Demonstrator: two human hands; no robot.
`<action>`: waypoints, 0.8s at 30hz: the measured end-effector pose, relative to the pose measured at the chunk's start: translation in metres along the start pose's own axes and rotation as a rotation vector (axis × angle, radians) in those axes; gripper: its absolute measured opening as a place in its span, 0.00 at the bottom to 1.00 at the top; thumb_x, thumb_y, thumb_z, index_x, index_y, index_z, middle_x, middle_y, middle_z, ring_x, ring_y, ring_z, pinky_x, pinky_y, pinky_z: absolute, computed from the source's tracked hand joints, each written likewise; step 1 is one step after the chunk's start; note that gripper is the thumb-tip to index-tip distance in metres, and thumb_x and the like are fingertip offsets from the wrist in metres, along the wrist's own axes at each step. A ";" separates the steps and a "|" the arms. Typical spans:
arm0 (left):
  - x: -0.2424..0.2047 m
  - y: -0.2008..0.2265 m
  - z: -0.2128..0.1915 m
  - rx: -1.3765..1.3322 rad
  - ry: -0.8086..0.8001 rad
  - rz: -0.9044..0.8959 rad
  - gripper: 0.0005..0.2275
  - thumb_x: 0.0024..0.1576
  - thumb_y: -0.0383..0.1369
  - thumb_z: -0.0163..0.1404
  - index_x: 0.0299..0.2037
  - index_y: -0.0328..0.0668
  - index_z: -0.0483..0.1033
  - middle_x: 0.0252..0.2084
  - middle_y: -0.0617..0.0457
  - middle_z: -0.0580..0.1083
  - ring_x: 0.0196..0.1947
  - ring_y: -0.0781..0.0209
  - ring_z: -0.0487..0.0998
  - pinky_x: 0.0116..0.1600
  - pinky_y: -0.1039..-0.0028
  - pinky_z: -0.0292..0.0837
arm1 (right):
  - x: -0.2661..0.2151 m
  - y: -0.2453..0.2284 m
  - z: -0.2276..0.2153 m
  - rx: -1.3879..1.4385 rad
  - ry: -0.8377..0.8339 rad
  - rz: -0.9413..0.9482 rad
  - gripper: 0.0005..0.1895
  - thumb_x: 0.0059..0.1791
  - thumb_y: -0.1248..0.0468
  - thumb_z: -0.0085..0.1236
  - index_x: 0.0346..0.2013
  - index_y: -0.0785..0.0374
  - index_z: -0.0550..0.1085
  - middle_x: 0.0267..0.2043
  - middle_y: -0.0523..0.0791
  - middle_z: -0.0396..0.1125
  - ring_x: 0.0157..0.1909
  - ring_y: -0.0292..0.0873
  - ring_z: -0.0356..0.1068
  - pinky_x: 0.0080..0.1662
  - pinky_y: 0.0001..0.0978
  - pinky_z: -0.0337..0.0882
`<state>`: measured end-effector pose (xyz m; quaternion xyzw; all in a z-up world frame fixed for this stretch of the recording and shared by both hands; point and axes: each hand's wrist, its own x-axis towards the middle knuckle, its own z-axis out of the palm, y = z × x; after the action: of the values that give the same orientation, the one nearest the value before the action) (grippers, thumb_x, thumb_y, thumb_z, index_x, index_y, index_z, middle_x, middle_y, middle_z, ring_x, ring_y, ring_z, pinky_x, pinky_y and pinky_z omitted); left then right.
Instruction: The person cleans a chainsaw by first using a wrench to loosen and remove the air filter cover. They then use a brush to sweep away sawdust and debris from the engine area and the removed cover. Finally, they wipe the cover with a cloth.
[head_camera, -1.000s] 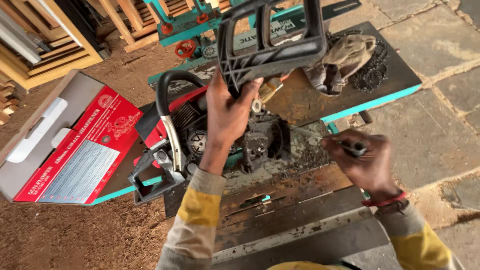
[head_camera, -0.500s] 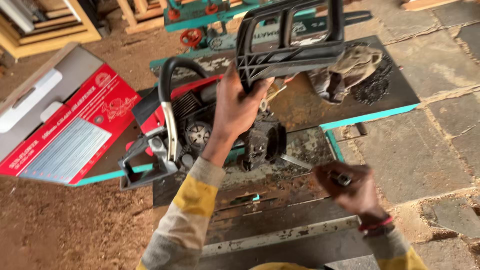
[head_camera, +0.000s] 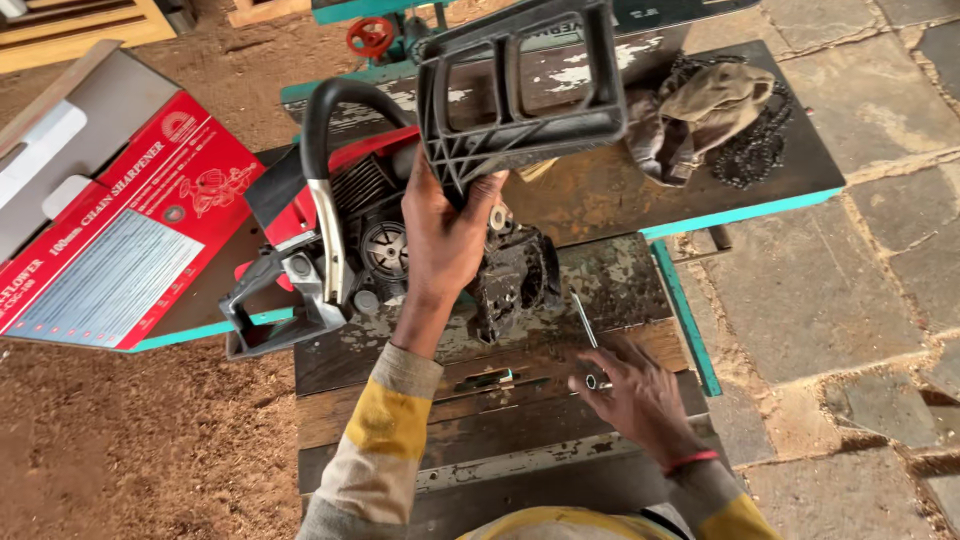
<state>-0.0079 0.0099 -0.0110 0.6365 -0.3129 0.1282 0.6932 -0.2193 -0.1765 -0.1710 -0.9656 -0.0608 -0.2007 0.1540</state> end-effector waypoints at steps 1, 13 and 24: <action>0.000 0.000 -0.001 -0.017 -0.007 -0.038 0.13 0.64 0.24 0.55 0.57 0.32 0.68 0.44 0.50 0.80 0.36 0.68 0.80 0.40 0.76 0.79 | 0.010 -0.004 -0.012 -0.052 0.047 -0.052 0.20 0.48 0.43 0.52 0.40 0.54 0.74 0.38 0.47 0.73 0.33 0.45 0.75 0.30 0.34 0.74; 0.004 0.000 0.012 -0.153 -0.099 -0.142 0.18 0.65 0.25 0.52 0.63 0.33 0.61 0.39 0.52 0.77 0.28 0.67 0.78 0.36 0.73 0.84 | 0.092 0.017 -0.008 0.317 -0.174 0.108 0.18 0.59 0.52 0.42 0.37 0.60 0.75 0.20 0.41 0.69 0.13 0.33 0.57 0.17 0.32 0.58; 0.003 -0.014 0.028 -0.030 -0.163 -0.031 0.14 0.67 0.28 0.51 0.58 0.33 0.61 0.35 0.50 0.79 0.29 0.62 0.85 0.36 0.71 0.88 | 0.099 0.049 -0.006 0.575 -0.160 0.037 0.15 0.59 0.62 0.41 0.42 0.64 0.77 0.21 0.41 0.69 0.12 0.29 0.59 0.14 0.26 0.58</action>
<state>-0.0052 -0.0197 -0.0202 0.6393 -0.3600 0.0605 0.6768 -0.1228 -0.2197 -0.1390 -0.8960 -0.1096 -0.0958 0.4196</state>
